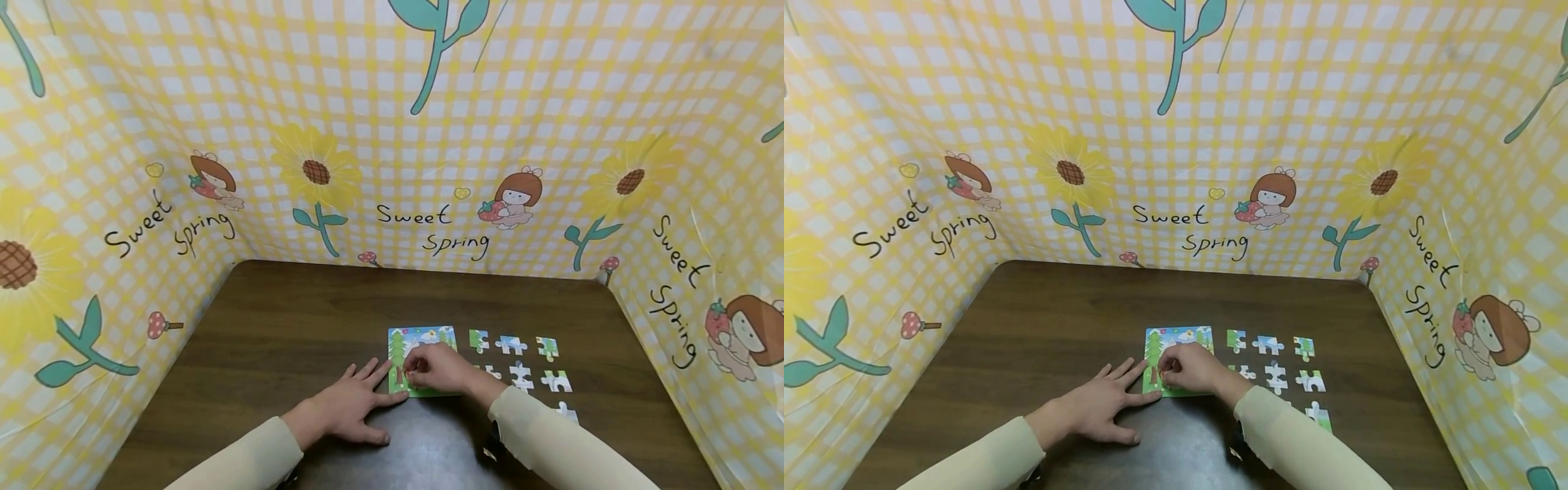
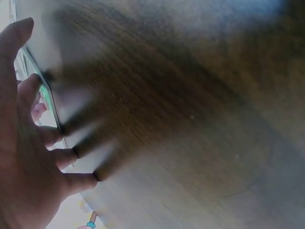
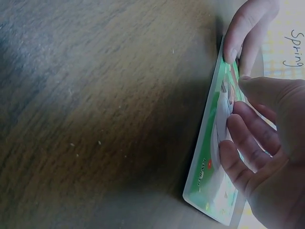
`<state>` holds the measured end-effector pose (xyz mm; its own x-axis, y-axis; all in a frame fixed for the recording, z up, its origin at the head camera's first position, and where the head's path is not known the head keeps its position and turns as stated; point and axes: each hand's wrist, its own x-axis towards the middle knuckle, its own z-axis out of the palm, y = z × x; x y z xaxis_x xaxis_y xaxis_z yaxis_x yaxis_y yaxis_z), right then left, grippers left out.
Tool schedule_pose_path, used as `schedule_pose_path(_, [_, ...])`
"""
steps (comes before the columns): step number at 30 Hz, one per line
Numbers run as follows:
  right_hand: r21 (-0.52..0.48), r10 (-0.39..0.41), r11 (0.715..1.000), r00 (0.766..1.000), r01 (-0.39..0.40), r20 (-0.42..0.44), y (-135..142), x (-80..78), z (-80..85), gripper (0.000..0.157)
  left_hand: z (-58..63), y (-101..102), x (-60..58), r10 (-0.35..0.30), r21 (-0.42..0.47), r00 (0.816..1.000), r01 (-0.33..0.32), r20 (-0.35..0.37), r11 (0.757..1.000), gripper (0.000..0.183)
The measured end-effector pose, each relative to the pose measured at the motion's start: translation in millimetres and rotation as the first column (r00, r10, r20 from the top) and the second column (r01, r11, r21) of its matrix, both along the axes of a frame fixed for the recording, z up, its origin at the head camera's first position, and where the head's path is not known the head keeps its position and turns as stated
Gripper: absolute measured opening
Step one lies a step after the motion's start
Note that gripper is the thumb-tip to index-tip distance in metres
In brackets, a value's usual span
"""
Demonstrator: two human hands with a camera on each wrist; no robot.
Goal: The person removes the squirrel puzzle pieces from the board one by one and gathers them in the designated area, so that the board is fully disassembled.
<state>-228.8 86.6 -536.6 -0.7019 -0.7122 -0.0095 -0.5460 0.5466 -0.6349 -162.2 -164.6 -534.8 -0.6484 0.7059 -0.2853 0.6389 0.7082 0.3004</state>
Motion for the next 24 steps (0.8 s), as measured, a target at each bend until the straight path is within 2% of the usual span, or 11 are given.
schedule_pose_path(6, [0.004,0.007,1.000,1.000,-0.007,-0.004,-1.3,1.3,0.6,0.011,-1.3,1.2,0.8,-0.006,-0.014,1.000,0.005,-0.030,1.000,0.071])
schedule_pose_path(15, [0.003,-0.021,1.000,1.000,0.021,0.010,-0.6,-1.0,-2.5,0.026,-3.0,0.0,0.9,0.005,-0.005,1.000,-0.005,-0.024,1.000,0.072])
schedule_pose_path(24, [-0.032,-0.059,0.998,0.997,0.061,0.041,-1.3,-0.5,-1.7,0.030,-3.6,-0.5,0.8,0.011,-0.011,1.000,-0.011,-0.015,1.000,0.072])
